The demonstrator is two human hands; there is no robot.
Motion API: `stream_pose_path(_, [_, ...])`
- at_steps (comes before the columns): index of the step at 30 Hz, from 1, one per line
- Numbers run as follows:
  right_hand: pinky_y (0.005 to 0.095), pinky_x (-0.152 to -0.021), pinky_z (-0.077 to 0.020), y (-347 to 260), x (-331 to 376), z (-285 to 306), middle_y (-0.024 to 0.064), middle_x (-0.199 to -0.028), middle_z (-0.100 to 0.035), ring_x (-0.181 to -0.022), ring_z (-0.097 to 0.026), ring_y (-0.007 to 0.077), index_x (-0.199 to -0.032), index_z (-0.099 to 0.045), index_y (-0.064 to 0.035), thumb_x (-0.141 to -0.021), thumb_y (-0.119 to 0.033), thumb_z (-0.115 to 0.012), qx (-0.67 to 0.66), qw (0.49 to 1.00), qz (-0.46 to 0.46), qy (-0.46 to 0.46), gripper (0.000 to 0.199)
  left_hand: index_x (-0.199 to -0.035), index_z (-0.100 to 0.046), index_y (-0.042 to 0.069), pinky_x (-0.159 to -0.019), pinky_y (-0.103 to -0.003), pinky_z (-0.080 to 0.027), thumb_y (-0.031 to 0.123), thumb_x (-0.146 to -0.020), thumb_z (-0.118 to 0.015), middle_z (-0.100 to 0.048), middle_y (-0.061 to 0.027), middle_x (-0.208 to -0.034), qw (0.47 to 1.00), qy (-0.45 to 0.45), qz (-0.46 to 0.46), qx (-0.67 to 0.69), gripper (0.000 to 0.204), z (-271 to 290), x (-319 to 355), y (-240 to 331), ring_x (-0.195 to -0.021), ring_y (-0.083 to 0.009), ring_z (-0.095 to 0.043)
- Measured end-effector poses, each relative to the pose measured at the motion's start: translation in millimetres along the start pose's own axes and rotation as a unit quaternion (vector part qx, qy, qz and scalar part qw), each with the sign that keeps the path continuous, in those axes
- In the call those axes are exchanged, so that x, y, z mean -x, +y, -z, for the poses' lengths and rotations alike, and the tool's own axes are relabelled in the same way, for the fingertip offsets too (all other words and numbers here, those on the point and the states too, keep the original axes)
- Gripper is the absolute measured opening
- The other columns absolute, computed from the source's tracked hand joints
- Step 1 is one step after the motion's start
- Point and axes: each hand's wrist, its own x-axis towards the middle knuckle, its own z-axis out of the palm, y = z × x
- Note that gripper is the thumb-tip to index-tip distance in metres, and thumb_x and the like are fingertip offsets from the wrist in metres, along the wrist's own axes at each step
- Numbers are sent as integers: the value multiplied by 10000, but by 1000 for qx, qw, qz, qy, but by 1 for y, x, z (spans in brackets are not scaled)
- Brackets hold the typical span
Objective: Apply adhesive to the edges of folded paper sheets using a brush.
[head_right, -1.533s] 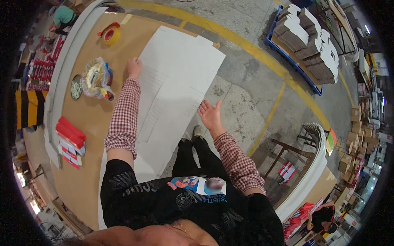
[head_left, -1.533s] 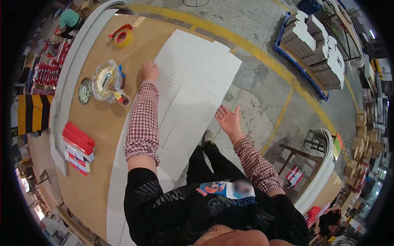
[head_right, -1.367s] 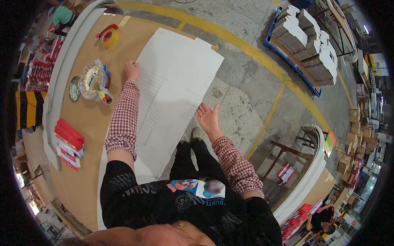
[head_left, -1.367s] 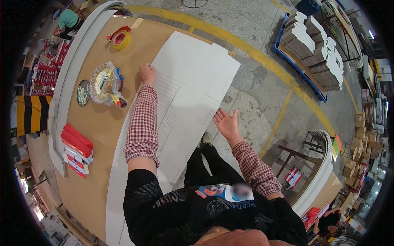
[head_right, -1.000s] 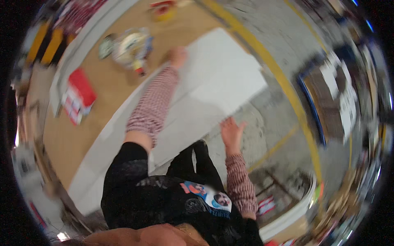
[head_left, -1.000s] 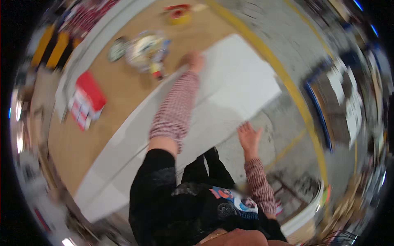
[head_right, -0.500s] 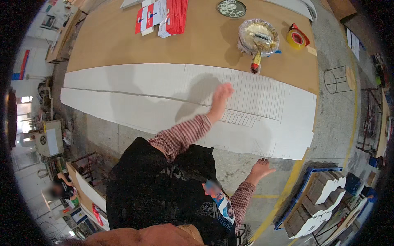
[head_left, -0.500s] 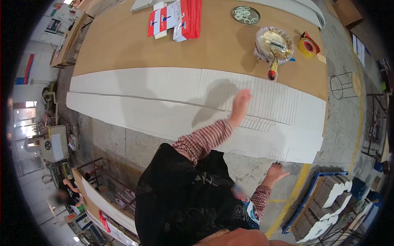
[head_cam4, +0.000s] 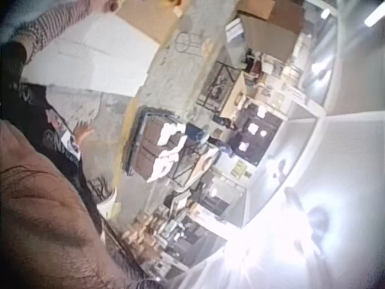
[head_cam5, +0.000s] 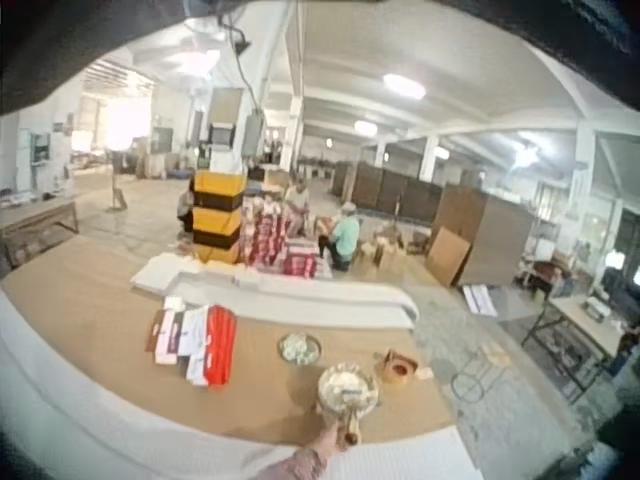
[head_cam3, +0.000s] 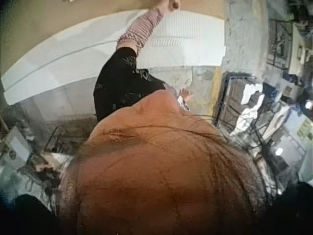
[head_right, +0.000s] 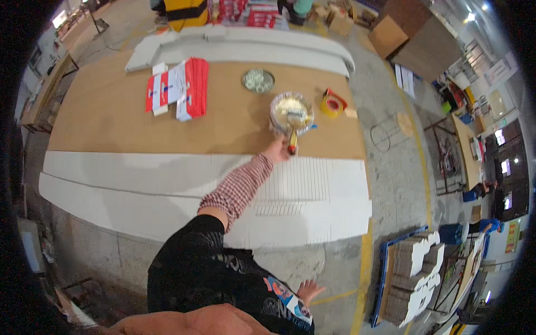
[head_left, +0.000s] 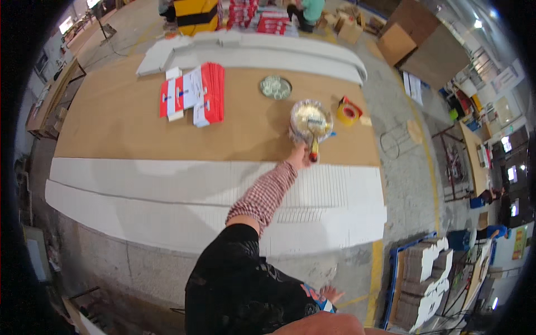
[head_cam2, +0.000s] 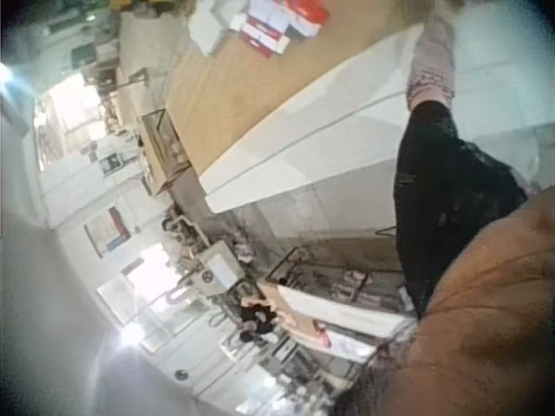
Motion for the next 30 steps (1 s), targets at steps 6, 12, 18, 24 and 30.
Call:
stream_pose_path(6, [515,-1103,-163,15,6,2,83,-1556,-120,-1415,-149,322,-1501,-38,-173,-745,-829,-375,-47,999,-9,14,1056,-874,-602,72,-447,-327,-424,555,-955,-350,-578,-39,-683,941,207,-217,-156,551,47,-59,-23,-514,-139,-529])
stream_pose_path(12, [537,-1070,-226,22,25,33,107,-1545,-149,-1376,-232,356,-1500,-46,-226,-790,-767,-426,-18,1000,-3,11,971,-829,-512,117,-389,-222,-365,583,-928,-419,-457,5,-597,990,88,-62,-92,486,13,47,49,-461,-89,-427])
stream_pose_path(18, [382,-1027,-353,32,102,-73,146,-1435,-355,-1230,-436,267,-1440,-265,-65,-968,-258,-471,300,891,251,-231,550,-859,-549,95,-365,-227,-347,556,-935,-429,-480,6,-576,930,43,-103,-351,482,-30,159,79,-410,-85,-424])
stream_pose_path(24, [388,-893,-456,3,170,-272,157,-1340,-434,-1084,-515,301,-1346,-441,-80,-750,-75,-726,423,564,581,-406,661,-929,-594,66,-361,-205,-333,518,-945,-442,-502,-1,-589,922,-24,36,-385,477,-64,219,32,-422,-70,-443])
stream_pose_path(30, [412,-864,-425,-2,161,-320,158,-1335,-436,-1053,-518,314,-1353,-458,-161,-711,-19,-626,536,368,666,-366,678,-839,-548,101,-364,-221,-321,493,-971,-390,-488,-8,-584,903,-79,117,-407,442,-52,211,-36,-422,-83,-437])
